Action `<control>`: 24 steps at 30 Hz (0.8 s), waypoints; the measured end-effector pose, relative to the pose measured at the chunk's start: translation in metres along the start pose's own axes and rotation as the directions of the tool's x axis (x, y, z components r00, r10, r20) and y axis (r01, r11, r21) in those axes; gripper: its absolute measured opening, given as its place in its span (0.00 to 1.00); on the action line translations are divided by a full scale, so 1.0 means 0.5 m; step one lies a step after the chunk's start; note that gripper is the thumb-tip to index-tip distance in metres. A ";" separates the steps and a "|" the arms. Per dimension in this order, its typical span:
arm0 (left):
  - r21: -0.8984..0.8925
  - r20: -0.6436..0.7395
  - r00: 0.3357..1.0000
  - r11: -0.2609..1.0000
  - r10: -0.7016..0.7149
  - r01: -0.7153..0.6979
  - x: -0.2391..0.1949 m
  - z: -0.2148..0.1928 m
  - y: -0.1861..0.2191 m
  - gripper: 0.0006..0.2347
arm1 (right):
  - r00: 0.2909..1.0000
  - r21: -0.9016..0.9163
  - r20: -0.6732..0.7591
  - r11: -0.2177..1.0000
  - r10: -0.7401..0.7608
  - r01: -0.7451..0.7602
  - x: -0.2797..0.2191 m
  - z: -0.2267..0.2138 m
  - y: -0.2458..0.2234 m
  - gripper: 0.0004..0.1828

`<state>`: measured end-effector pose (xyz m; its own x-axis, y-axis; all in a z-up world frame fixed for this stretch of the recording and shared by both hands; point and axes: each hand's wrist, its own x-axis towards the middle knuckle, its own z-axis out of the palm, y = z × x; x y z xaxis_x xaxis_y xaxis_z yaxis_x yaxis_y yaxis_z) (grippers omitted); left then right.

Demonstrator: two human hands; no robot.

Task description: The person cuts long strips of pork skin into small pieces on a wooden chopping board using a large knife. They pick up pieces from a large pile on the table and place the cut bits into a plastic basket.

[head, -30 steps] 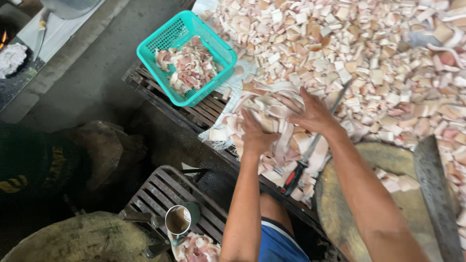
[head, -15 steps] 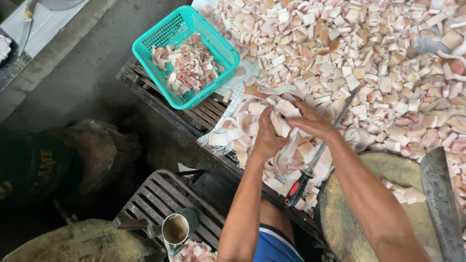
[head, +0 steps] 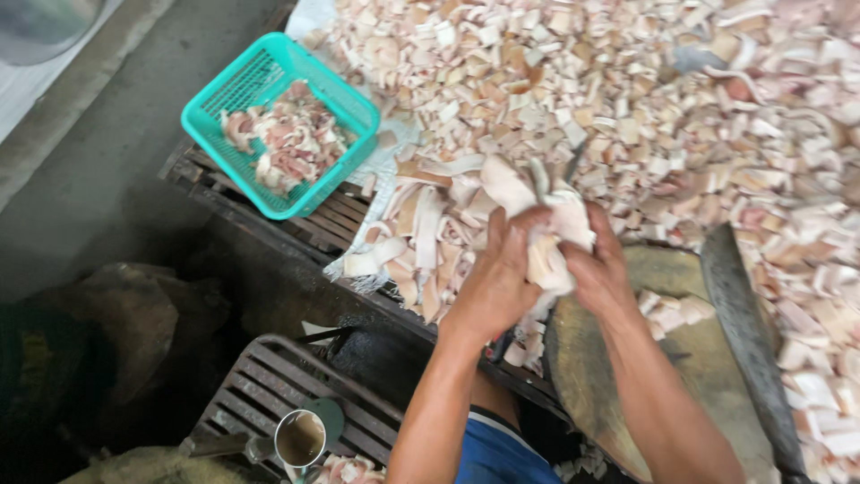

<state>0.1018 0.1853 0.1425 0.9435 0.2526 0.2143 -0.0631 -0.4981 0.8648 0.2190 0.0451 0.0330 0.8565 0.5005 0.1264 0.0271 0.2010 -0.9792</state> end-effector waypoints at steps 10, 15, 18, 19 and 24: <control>-0.085 0.437 0.896 0.996 0.072 -0.038 -0.060 0.200 -0.006 0.38 | 0.962 -0.005 -0.273 1.000 -0.003 0.001 -0.255 -0.165 0.062 0.30; -0.028 0.546 0.833 0.992 -0.090 0.126 -0.072 0.274 -0.118 0.40 | 0.926 -0.557 -0.193 0.741 0.324 -0.375 -0.314 -0.202 -0.009 0.39; -0.142 0.397 0.912 0.989 0.098 -0.044 -0.108 0.279 -0.147 0.39 | 0.892 -0.650 -0.290 0.613 0.348 -0.450 -0.348 -0.208 -0.068 0.41; -0.118 0.360 0.931 0.993 0.068 -0.027 -0.116 0.277 -0.149 0.38 | 0.907 -0.669 -0.295 0.613 0.300 -0.420 -0.349 -0.209 -0.084 0.39; 0.161 0.077 0.996 0.985 0.046 -0.058 -0.179 0.261 -0.127 0.26 | 0.955 -0.708 -0.276 0.650 0.105 -0.276 -0.368 -0.216 -0.118 0.29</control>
<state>0.0639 0.0862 0.0094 0.9617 0.1652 0.2186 -0.0643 -0.6393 0.7663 0.1155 -0.1500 0.0503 0.9635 0.2666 -0.0256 0.1463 -0.6038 -0.7836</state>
